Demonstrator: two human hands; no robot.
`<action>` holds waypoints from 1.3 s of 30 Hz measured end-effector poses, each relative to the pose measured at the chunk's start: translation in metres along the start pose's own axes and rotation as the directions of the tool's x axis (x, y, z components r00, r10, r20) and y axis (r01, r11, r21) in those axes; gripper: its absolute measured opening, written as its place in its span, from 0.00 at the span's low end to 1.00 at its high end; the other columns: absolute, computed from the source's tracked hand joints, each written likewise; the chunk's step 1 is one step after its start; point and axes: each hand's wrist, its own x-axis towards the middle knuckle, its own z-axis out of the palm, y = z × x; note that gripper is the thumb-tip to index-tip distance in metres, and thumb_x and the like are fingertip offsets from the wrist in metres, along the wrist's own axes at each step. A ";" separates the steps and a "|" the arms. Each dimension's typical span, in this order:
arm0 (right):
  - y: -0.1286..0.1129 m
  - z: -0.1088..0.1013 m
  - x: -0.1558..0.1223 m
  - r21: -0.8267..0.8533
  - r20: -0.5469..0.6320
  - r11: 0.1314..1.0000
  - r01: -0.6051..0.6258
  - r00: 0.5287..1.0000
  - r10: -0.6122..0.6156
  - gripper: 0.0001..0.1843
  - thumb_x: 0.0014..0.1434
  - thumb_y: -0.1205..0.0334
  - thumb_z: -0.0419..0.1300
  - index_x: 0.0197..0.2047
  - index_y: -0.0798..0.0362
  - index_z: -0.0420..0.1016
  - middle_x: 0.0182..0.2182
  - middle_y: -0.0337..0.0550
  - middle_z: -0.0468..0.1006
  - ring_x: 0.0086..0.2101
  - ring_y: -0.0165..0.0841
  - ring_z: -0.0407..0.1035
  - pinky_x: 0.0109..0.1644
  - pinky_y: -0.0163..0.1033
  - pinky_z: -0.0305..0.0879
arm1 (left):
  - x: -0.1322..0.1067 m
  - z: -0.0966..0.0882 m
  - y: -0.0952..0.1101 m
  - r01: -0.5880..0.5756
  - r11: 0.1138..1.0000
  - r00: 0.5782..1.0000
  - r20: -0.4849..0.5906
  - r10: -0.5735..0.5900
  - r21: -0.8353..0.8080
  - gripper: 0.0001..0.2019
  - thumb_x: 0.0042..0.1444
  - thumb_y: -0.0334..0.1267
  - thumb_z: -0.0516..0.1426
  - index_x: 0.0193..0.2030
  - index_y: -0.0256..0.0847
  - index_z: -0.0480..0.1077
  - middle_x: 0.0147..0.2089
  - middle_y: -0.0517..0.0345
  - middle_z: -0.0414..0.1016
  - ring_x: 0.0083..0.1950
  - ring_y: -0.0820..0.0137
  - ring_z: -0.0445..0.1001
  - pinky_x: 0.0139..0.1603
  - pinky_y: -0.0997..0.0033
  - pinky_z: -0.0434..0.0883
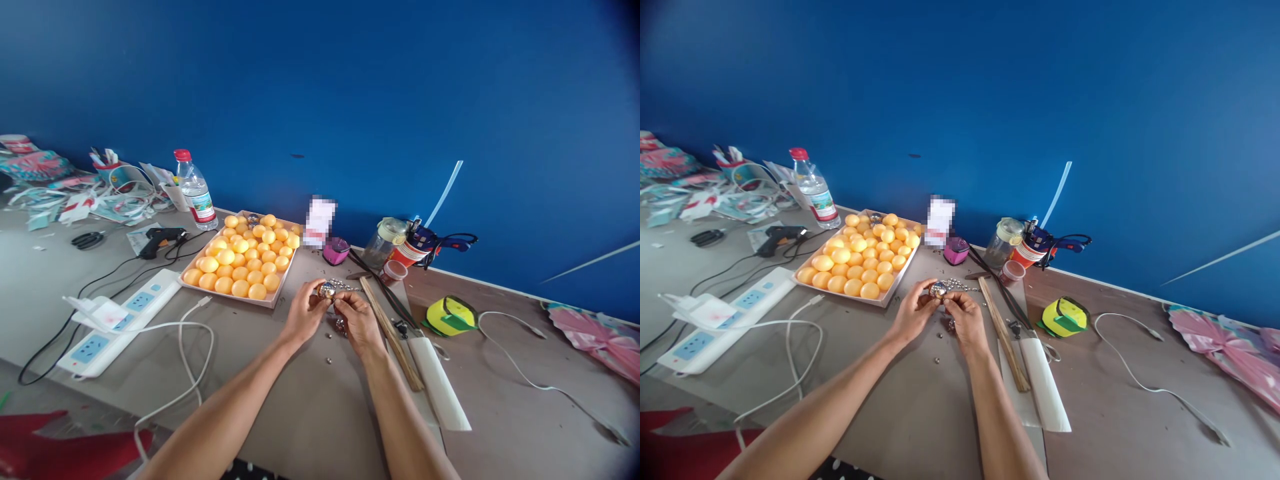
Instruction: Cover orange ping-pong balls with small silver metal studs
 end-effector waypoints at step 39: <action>0.001 0.004 0.001 0.172 -0.026 0.970 -0.174 0.983 0.181 0.15 0.34 0.61 0.69 0.23 0.52 0.66 0.20 0.32 0.70 0.22 0.26 0.64 0.27 0.33 0.62 | -0.004 0.003 0.004 -0.092 0.988 0.996 0.003 0.092 0.127 0.17 0.53 0.33 0.55 0.51 0.41 0.66 0.44 0.52 0.67 0.44 0.67 0.69 0.44 0.67 0.70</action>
